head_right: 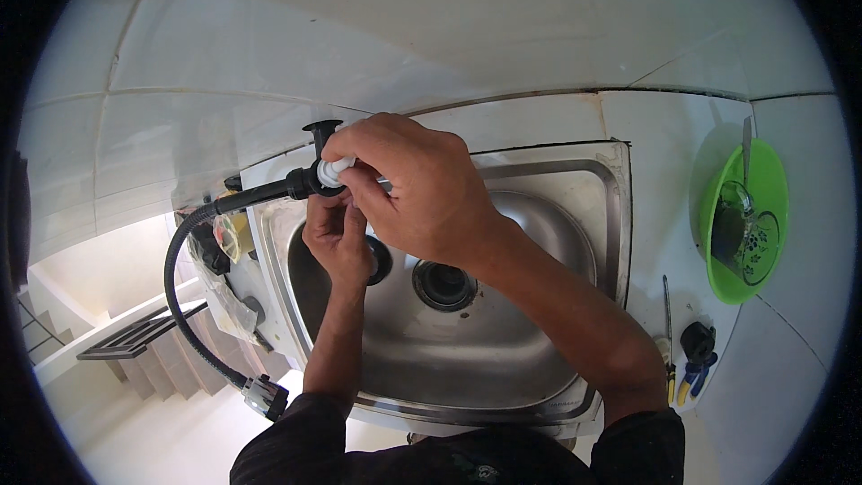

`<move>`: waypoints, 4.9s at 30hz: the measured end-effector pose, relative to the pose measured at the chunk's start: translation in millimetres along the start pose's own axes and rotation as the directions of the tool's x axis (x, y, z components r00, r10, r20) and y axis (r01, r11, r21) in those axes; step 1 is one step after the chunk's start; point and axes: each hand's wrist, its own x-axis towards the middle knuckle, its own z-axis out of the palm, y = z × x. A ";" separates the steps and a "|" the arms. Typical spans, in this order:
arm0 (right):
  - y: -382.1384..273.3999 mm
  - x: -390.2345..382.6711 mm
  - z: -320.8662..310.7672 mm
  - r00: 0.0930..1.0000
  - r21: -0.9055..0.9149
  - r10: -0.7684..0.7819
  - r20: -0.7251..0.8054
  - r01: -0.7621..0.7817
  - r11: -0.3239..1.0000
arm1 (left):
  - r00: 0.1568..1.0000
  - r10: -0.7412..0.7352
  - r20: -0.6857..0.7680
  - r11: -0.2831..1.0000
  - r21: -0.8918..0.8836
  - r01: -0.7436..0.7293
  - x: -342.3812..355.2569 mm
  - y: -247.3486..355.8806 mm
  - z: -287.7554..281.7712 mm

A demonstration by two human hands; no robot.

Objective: Inspecting and reassembling the components of a faucet cartridge/valve assembly over a sink.

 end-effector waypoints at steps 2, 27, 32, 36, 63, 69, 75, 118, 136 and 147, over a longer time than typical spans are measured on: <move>1.5 -0.5 -0.7 1.000 0.017 0.013 -0.001 -0.013 1.000 | 1.000 0.019 0.004 1.000 0.005 -0.019 0.7 -0.2 2.4; 0.0 2.4 -5.2 0.996 0.108 0.069 -0.058 -0.063 0.992 | 0.999 0.029 -0.020 1.000 -0.007 -0.029 2.7 6.0 6.5; 1.2 1.8 -5.4 0.995 0.139 0.066 -0.068 -0.056 0.989 | 0.999 0.044 -0.014 0.998 0.047 -0.043 3.3 8.2 7.9; -1.4 1.4 -4.7 0.996 0.130 0.065 -0.061 -0.057 0.990 | 1.000 0.007 -0.012 0.999 0.031 -0.007 1.4 4.9 4.9; 0.2 0.1 2.9 0.999 -0.029 0.003 -0.039 -0.004 1.000 | 0.999 0.027 0.033 0.999 0.029 -0.028 1.5 7.6 5.1; 1.0 1.1 2.4 0.999 -0.014 -0.024 -0.027 0.023 1.000 | 1.000 0.009 0.019 1.000 -0.015 -0.008 1.8 8.6 7.3; 0.4 1.8 3.1 0.999 -0.028 -0.041 -0.018 0.041 0.999 | 0.999 0.039 0.023 0.998 0.056 -0.040 2.5 9.2 6.2; -2.7 6.6 -6.7 0.999 0.009 0.016 0.031 -0.016 1.000 | 1.000 0.001 0.000 1.000 -0.020 -0.001 -0.3 -0.4 2.5; 22.2 5.3 -25.1 0.989 0.475 0.141 0.047 -0.146 0.868 | 0.999 0.032 -0.009 0.999 0.045 -0.031 2.0 2.5 2.3; 24.1 2.9 -26.9 0.985 0.479 0.152 0.078 -0.171 0.861 | 0.999 0.024 -0.021 0.998 0.057 -0.023 1.3 2.7 3.5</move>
